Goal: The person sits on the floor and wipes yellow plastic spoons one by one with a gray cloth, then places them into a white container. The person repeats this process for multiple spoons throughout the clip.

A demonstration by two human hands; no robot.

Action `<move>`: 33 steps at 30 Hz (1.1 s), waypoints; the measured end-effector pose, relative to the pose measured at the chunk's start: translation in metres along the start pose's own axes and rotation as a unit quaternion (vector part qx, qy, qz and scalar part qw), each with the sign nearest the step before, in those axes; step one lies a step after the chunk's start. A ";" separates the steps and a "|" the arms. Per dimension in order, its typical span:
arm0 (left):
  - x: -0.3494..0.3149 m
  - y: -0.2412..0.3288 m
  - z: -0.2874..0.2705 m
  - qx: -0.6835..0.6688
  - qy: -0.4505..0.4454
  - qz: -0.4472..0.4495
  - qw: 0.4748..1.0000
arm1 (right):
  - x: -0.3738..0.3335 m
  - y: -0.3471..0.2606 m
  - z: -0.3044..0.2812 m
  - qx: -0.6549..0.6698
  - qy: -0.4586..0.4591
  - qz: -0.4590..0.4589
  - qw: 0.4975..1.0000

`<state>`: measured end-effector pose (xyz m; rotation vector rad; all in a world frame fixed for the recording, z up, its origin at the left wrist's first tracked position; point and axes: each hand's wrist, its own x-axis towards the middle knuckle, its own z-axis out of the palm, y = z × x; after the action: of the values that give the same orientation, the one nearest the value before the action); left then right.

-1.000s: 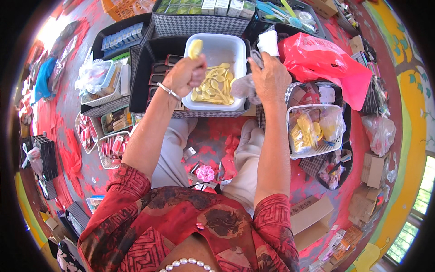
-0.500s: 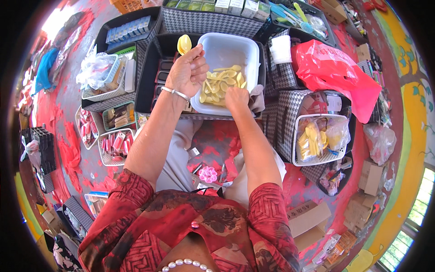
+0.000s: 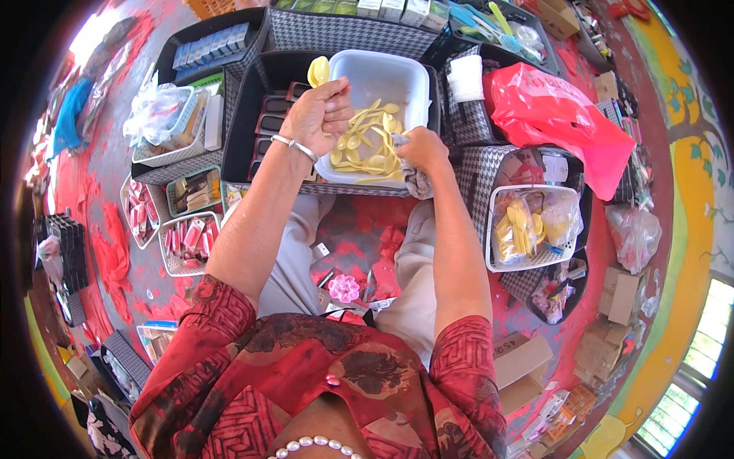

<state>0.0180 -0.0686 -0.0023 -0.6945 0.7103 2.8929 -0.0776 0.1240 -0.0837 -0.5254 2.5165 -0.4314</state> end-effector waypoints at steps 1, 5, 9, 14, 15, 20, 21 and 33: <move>0.001 -0.001 0.000 0.004 0.000 -0.001 1.000 | -0.003 -0.001 -0.001 -0.008 0.005 0.002 1.000; 0.006 -0.003 -0.004 0.009 0.012 0.013 1.000 | -0.019 -0.008 -0.023 0.070 0.067 0.021 0.995; 0.011 -0.011 -0.003 0.048 0.044 0.016 0.998 | -0.047 -0.021 -0.050 0.434 0.048 -0.006 0.900; 0.006 -0.031 0.012 0.191 0.018 0.010 0.981 | -0.077 -0.053 -0.048 0.547 0.057 -0.030 0.835; 0.004 -0.035 0.015 0.201 0.018 0.013 0.979 | -0.079 -0.061 -0.044 0.538 0.067 -0.030 0.840; 0.005 -0.037 0.014 0.194 -0.024 0.012 0.981 | -0.085 -0.069 -0.043 0.466 0.117 -0.073 0.874; 0.006 -0.036 0.011 0.182 -0.036 0.013 0.983 | -0.087 -0.064 -0.049 0.466 0.134 -0.071 0.872; 0.001 -0.053 0.018 0.221 -0.168 0.020 0.961 | -0.089 -0.051 -0.065 0.325 0.341 -0.234 0.851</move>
<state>0.0192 -0.0133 -0.0109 -0.1339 1.2612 2.6324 -0.0299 0.1321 0.0273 -0.7981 2.5762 -1.8578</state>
